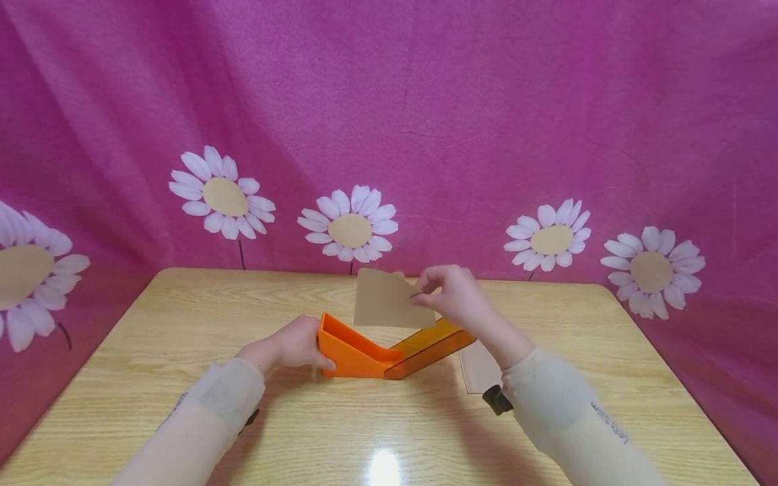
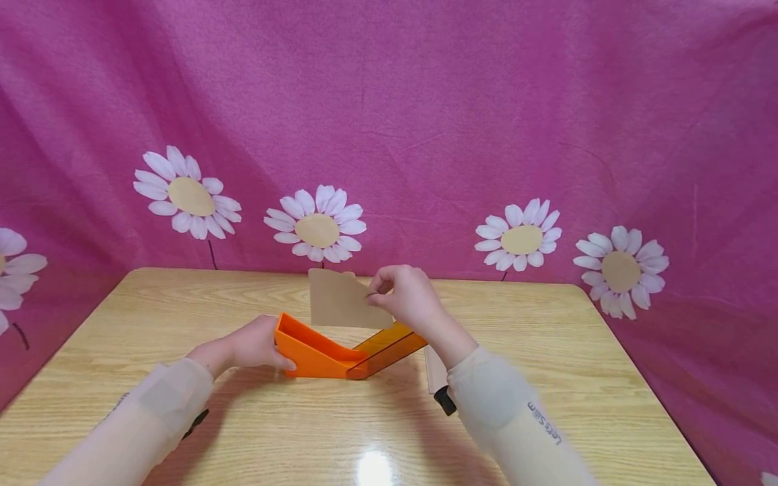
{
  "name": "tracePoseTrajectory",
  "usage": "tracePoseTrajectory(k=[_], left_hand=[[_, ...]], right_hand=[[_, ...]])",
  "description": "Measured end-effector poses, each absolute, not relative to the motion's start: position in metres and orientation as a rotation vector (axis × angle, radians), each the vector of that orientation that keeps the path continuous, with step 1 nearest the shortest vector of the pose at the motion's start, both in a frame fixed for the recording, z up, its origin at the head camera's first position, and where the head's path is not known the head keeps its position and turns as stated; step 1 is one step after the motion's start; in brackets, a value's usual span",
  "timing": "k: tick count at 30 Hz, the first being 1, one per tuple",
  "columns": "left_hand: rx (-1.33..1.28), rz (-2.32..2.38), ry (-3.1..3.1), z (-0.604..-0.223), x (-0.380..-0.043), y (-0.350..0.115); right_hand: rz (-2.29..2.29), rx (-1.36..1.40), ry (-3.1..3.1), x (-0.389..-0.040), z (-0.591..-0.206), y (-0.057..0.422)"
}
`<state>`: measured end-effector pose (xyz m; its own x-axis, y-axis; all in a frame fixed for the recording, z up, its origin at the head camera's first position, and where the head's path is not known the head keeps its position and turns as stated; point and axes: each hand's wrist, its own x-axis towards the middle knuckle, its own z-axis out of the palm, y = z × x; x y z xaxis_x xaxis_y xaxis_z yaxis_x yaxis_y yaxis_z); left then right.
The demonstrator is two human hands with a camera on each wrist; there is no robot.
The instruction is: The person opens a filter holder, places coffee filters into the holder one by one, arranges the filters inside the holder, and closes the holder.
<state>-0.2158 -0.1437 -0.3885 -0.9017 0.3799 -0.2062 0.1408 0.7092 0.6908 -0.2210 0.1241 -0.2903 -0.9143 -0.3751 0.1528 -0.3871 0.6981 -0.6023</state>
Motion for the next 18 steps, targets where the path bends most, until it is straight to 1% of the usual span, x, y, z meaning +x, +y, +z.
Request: tracePoseTrajectory(k=[9,18], left_hand=[[0.408,1.004,2.584,-0.389,-0.216,-0.143],[0.43,0.989,2.591,-0.389,-0.216,-0.143]], right_hand=[[0.873,0.713,-2.895,-0.218,-0.302,0.11],[0.644,0.659,-2.91,-0.212,-0.312,0.097]])
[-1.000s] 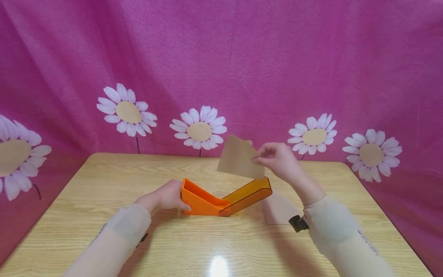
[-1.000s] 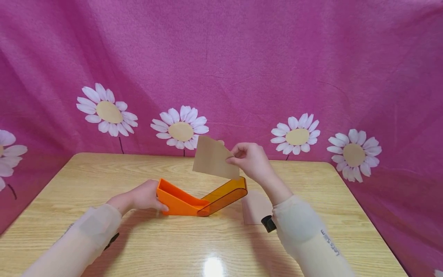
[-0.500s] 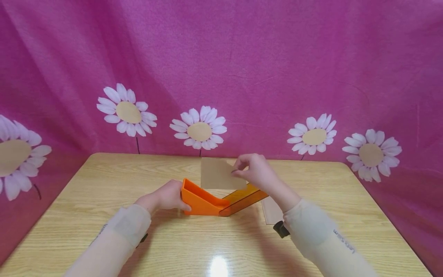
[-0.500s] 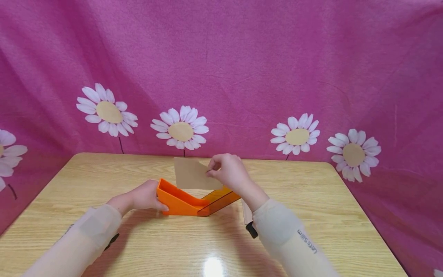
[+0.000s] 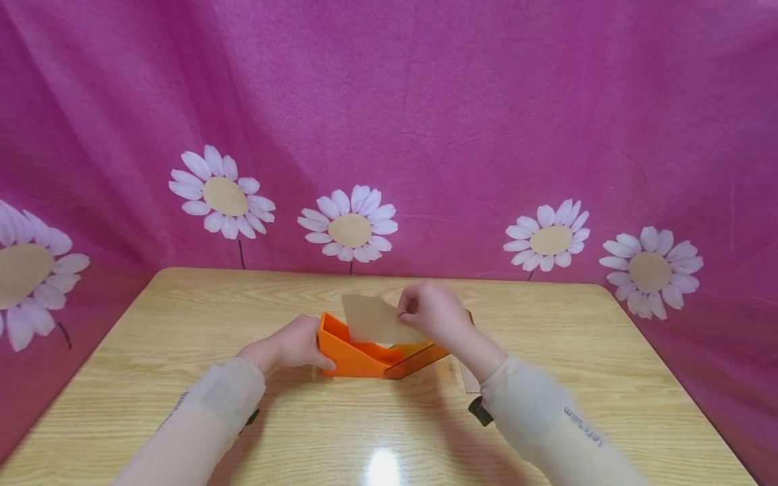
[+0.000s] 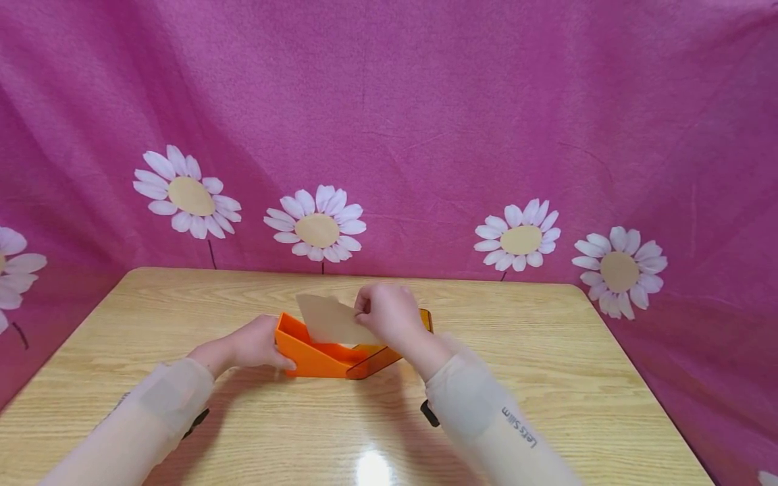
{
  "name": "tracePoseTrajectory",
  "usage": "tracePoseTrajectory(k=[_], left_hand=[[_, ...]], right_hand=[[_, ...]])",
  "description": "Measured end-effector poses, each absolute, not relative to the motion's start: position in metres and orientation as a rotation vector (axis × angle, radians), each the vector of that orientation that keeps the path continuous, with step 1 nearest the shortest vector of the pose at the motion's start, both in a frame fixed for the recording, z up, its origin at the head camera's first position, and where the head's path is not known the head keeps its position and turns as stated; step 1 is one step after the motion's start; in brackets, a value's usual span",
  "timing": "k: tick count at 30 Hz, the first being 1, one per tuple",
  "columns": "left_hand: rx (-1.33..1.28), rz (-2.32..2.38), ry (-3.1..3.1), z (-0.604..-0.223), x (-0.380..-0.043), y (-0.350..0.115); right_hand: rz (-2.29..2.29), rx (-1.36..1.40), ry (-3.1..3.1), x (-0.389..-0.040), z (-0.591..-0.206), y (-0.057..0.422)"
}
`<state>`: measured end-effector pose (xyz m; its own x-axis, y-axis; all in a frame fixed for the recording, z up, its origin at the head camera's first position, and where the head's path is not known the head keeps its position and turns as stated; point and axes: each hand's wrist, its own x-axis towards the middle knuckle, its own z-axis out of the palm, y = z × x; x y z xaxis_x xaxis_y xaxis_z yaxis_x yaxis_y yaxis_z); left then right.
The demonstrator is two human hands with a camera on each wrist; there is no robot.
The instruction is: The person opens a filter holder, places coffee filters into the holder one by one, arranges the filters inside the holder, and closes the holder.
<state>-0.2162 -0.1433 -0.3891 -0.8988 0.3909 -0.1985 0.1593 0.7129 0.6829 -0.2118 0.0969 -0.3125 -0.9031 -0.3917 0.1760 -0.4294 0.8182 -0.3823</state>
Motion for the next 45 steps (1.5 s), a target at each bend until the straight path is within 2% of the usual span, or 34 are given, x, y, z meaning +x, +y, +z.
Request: tracePoseTrajectory(k=[22,45], left_hand=[[0.403,0.978,2.594,-0.388,-0.215,-0.144],[0.452,1.005,2.585,-0.389,-0.214,-0.143]], right_hand=[[0.48,0.587,-2.924,-0.211,-0.342,0.085],[0.347,0.645,-2.98,-0.21,-0.356,0.066]])
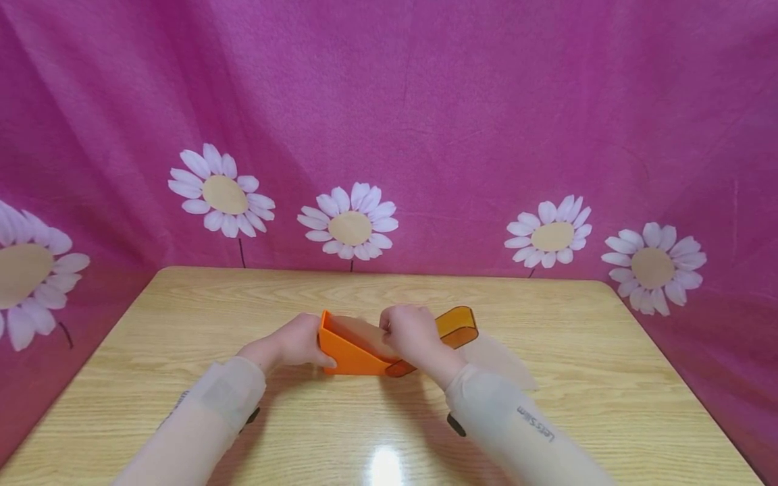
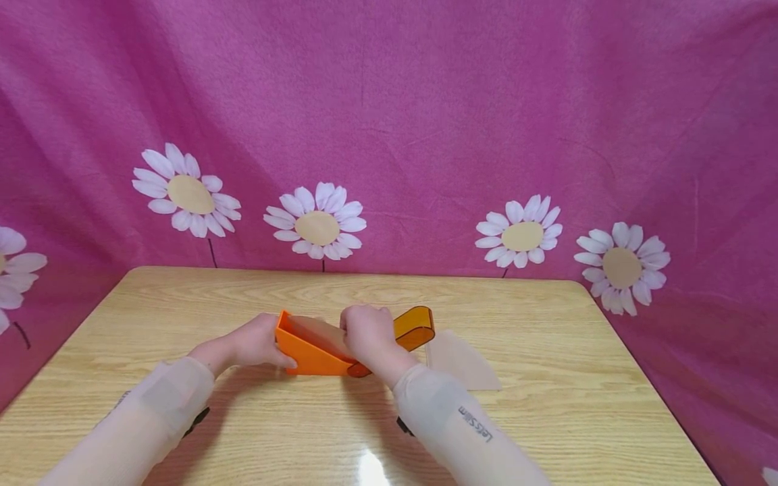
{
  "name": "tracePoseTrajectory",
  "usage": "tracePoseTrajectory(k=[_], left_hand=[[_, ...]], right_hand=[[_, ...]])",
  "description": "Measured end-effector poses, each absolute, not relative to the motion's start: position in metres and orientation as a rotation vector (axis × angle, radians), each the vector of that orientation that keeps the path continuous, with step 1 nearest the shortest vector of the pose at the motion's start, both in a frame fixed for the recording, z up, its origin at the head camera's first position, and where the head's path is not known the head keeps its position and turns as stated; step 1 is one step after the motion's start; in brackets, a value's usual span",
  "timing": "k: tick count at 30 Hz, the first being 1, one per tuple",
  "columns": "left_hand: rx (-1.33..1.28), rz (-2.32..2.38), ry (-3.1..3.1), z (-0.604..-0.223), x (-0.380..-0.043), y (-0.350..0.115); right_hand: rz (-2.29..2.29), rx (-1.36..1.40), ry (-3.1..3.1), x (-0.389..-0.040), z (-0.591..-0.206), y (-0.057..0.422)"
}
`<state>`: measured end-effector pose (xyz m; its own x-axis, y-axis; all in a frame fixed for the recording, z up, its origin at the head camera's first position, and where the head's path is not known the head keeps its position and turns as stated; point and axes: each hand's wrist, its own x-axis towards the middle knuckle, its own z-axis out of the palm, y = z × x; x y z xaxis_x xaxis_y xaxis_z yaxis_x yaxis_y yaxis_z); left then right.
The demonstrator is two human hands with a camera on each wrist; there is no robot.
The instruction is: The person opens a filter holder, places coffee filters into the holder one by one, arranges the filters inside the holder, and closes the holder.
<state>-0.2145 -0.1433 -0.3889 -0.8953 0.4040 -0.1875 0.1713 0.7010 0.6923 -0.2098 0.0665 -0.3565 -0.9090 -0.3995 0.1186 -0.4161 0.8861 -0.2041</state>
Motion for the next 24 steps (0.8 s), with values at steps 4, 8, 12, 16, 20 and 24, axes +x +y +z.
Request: tracePoseTrajectory(k=[4,8,12,16,20,24], left_hand=[[0.444,1.001,2.586,-0.388,-0.215,-0.142],[0.469,1.008,2.576,-0.388,-0.215,-0.142],[0.482,1.009,2.575,-0.388,-0.215,-0.142],[0.48,1.003,2.584,-0.388,-0.215,-0.143],[0.487,1.005,2.587,-0.389,-0.215,-0.144],[0.497,1.016,2.583,-0.389,-0.214,-0.144]], right_hand=[[0.314,0.641,-2.976,-0.21,-0.355,0.067],[0.304,0.627,-3.005,-0.211,-0.353,0.068],[0.29,0.601,-3.043,-0.213,-0.349,0.071],[0.275,0.614,-3.053,-0.212,-0.34,0.074],[0.284,0.657,-3.04,-0.208,-0.33,0.076],[0.378,0.655,-3.017,-0.205,-0.313,0.083]])
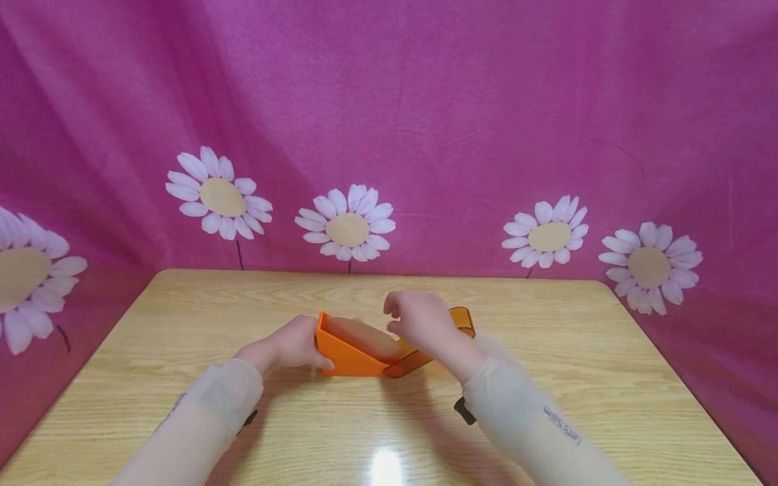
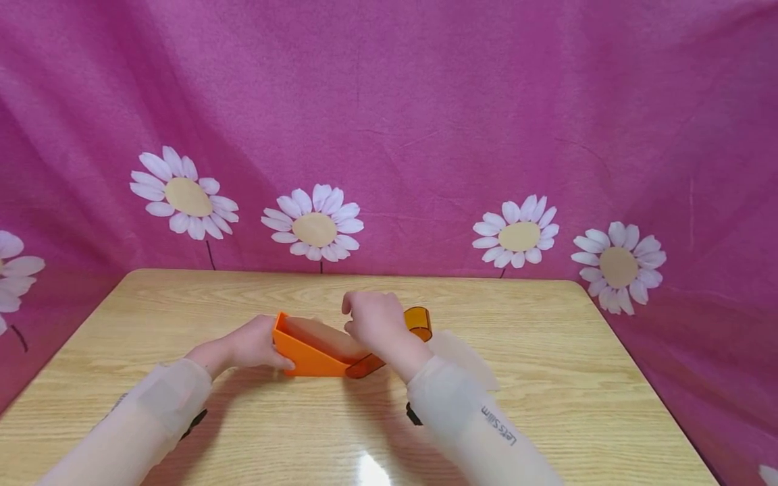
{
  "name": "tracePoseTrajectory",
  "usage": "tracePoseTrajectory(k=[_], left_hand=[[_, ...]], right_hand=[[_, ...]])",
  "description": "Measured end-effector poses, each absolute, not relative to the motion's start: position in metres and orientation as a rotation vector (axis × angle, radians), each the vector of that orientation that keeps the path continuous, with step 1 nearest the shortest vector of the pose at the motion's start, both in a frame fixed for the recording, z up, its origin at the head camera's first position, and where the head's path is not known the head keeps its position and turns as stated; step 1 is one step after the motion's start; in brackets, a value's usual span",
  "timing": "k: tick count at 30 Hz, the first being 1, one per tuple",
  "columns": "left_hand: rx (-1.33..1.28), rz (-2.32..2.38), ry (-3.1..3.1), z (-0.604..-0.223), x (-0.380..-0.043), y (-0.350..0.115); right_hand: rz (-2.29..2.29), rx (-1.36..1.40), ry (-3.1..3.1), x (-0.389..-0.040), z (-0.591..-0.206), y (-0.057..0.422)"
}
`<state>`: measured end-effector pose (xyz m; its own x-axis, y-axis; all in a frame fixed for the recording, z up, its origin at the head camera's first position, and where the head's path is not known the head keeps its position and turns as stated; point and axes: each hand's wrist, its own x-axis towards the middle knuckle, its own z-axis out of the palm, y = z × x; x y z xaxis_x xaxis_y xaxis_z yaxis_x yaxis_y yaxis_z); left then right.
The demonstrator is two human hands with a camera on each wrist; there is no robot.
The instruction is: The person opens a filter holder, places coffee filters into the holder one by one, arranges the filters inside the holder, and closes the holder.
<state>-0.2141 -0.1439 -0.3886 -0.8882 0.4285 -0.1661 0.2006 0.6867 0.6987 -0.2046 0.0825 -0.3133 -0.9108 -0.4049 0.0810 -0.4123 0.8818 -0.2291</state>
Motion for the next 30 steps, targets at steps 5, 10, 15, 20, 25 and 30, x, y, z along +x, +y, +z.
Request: tracePoseTrajectory(k=[5,10,15,20,25,30], left_hand=[[0.51,1.016,2.584,-0.389,-0.213,-0.144],[0.487,1.01,2.589,-0.388,-0.213,-0.144],[0.468,1.007,2.587,-0.387,-0.213,-0.144],[0.47,0.998,2.597,-0.387,-0.214,-0.144],[0.489,1.007,2.586,-0.387,-0.214,-0.145],[0.522,1.001,2.594,-0.389,-0.215,-0.145]], right_hand=[[0.559,0.578,-2.994,-0.207,-0.291,0.102],[0.683,0.462,-2.982,-0.215,-0.277,0.136],[0.735,0.322,-3.003,-0.224,-0.281,0.178],[0.636,0.208,-3.139,-0.233,-0.31,0.216],[0.455,0.18,-3.327,-0.235,-0.349,0.24],[0.404,0.174,-3.388,-0.233,-0.374,0.247]])
